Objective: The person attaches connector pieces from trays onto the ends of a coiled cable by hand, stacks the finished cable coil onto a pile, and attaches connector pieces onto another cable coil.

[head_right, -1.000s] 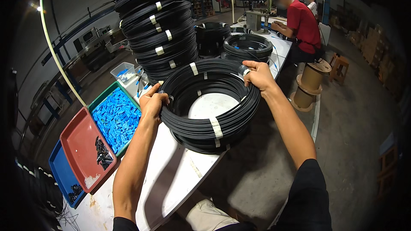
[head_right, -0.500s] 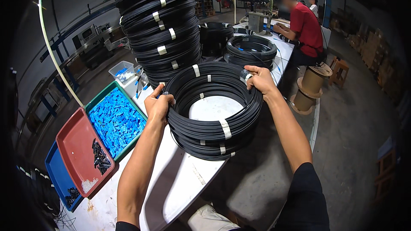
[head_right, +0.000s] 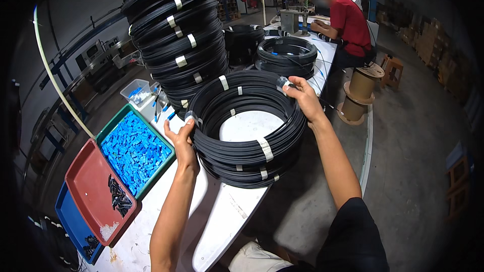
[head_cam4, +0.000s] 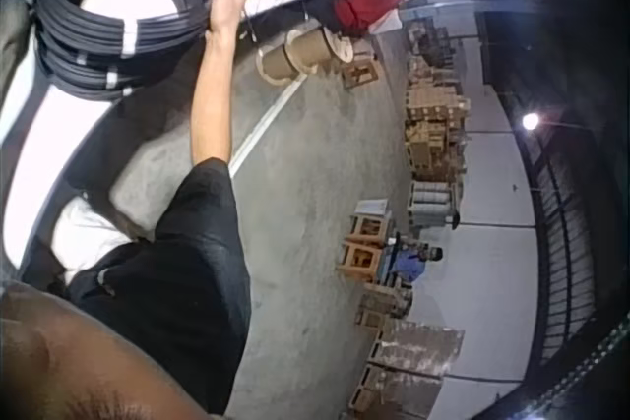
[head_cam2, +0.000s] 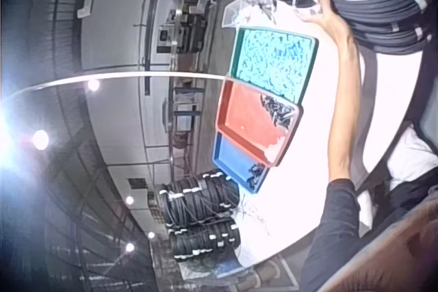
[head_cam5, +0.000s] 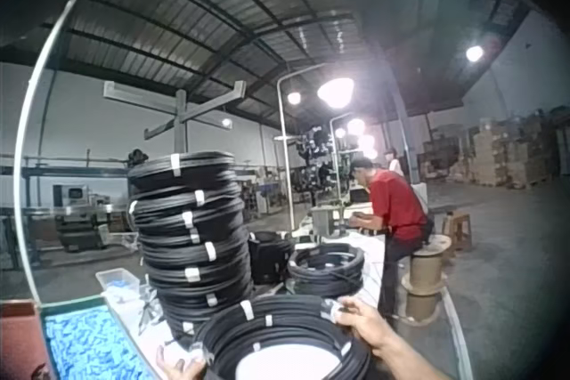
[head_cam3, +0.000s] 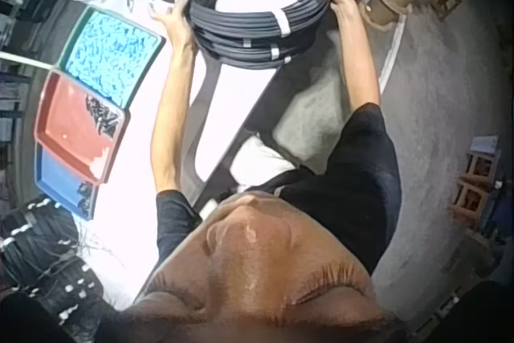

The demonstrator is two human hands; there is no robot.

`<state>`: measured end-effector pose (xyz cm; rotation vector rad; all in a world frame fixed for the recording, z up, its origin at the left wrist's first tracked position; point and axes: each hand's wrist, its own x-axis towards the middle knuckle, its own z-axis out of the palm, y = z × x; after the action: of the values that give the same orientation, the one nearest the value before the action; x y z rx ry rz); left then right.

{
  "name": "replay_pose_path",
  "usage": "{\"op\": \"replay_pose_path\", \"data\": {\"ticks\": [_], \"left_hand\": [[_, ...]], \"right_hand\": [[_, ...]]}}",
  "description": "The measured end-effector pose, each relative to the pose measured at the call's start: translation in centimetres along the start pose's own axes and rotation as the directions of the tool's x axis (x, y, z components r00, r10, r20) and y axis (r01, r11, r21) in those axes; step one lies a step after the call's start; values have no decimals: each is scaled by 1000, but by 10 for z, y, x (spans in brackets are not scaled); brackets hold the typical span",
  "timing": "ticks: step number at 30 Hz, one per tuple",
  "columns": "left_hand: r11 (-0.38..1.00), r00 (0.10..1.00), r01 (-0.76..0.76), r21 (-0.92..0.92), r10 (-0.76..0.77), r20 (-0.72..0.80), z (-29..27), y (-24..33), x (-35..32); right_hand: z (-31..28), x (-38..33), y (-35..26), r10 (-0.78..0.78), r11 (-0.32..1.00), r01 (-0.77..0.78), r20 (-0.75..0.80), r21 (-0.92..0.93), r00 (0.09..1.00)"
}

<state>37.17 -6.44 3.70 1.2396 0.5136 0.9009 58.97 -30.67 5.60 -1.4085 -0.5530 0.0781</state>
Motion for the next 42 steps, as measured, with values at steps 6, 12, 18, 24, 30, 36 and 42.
{"op": "replay_pose_path", "data": {"ticks": [6, 12, 18, 24, 30, 36, 42], "left_hand": [[998, 1000, 6, 68, -7, 23, 15, -4, -6], [998, 995, 57, 27, -59, 75, 21, -3, -10], [1000, 999, -11, -23, 12, 39, 15, -18, 4], [960, 992, -23, -278, 56, 111, 10, -34, 18], [986, 989, -104, -130, 116, 88, 13, -40, 14], [986, 952, -169, 2, 163, 261, -26, -33, 11], [938, 936, -270, 218, 202, 289, -49, -2, -17]], "right_hand": [[-3, -7, -6, 94, 938, -157, 209, 308, 973], [-4, -10, 1, 73, 904, -151, 204, 400, 976], [-5, 0, 17, 71, 877, -158, 202, 455, 977], [-26, 17, 53, -14, 880, 28, -33, 475, 999], [-66, 22, 71, -33, 937, 137, -309, 322, 950], [-12, -24, 41, -101, 934, 153, -172, 323, 980], [-54, 13, 80, -495, 863, 464, -153, -201, 855]]}}
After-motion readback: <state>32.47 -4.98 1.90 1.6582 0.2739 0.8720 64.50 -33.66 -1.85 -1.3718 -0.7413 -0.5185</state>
